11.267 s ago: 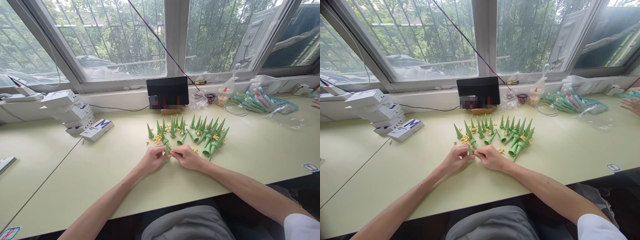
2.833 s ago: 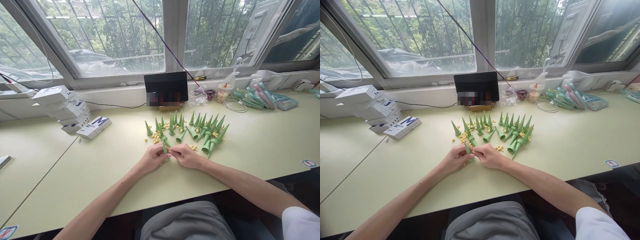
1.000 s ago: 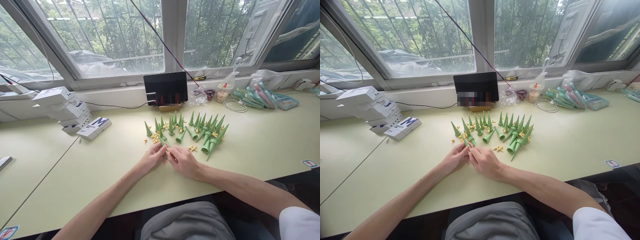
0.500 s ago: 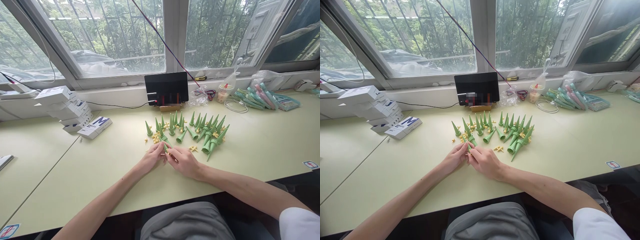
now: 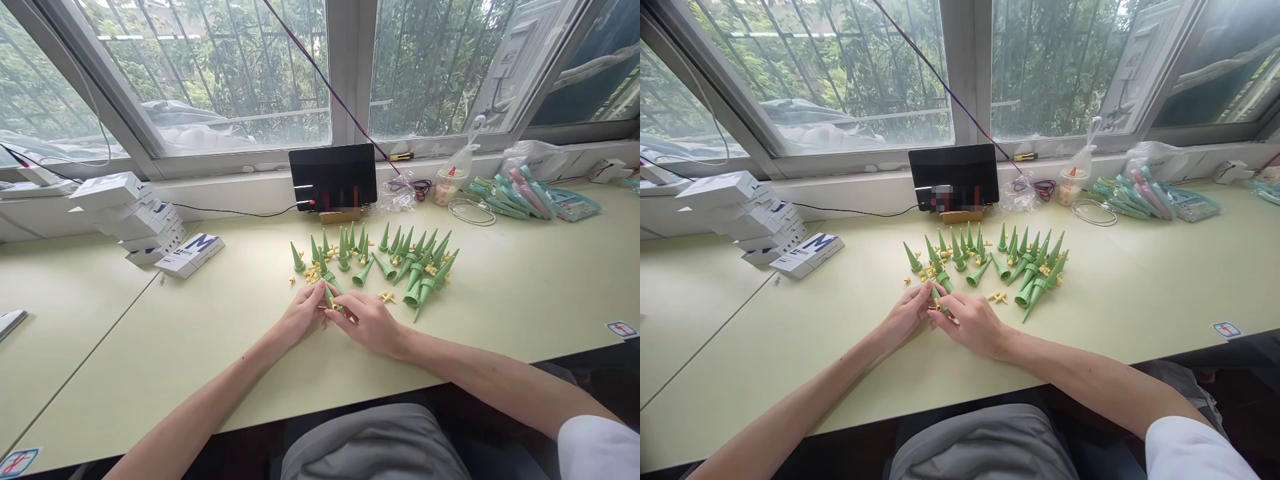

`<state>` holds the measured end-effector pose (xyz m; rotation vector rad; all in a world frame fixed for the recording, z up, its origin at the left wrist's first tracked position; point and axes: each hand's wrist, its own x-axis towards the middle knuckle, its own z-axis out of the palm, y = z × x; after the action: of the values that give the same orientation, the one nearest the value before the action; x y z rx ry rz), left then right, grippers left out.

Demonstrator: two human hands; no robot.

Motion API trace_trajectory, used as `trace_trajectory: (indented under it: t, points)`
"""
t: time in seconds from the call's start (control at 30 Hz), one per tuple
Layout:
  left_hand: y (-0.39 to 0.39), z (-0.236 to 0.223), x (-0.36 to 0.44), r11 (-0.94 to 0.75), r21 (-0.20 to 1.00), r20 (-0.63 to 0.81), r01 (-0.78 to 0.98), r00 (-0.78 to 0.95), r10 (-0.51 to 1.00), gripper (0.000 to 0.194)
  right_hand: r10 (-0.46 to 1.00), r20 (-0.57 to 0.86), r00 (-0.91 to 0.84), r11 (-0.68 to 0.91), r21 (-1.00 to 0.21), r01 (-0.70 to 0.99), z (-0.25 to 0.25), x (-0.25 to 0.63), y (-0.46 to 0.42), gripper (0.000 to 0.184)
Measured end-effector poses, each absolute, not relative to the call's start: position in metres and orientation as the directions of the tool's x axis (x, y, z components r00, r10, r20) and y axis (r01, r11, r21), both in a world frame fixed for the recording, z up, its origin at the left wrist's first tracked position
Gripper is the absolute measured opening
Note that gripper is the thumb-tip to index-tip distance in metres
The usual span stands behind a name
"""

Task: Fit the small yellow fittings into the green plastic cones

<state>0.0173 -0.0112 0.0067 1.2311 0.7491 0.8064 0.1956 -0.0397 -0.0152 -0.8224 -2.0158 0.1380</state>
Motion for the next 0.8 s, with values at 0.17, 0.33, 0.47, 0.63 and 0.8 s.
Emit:
trace_trajectory:
  t: [0.17, 0.33, 0.47, 0.63, 0.8]
  points:
    - [-0.005, 0.021, 0.006, -0.127, 0.988, 0.091, 0.083, 0.352, 0.932, 0.041, 0.618, 0.743, -0.258, 0.749, -0.456, 0.480, -0.005, 0.201, -0.037, 0.022]
    - [-0.005, 0.023, 0.003, -0.176, 0.946, 0.080, 0.271, 0.332, 0.940, 0.034, 0.642, 0.730, -0.235, 0.728, -0.483, 0.487, -0.002, 0.203, -0.034, 0.029]
    - [-0.009, 0.016, 0.005, -0.166, 0.904, 0.005, 0.393, 0.380, 0.925, 0.035, 0.630, 0.734, -0.253, 0.745, -0.481, 0.462, -0.004, 0.204, -0.033, 0.028]
    - [-0.008, 0.007, 0.005, -0.328, 0.781, 0.073, 0.532, 0.443, 0.894, 0.028, 0.639, 0.717, -0.278, 0.744, -0.485, 0.461, -0.006, 0.204, -0.032, 0.029]
    - [-0.008, 0.004, 0.006, -0.427, 0.664, 0.114, 0.613, 0.482, 0.869, 0.013, 0.639, 0.711, -0.294, 0.745, -0.478, 0.465, -0.007, 0.203, -0.031, 0.032]
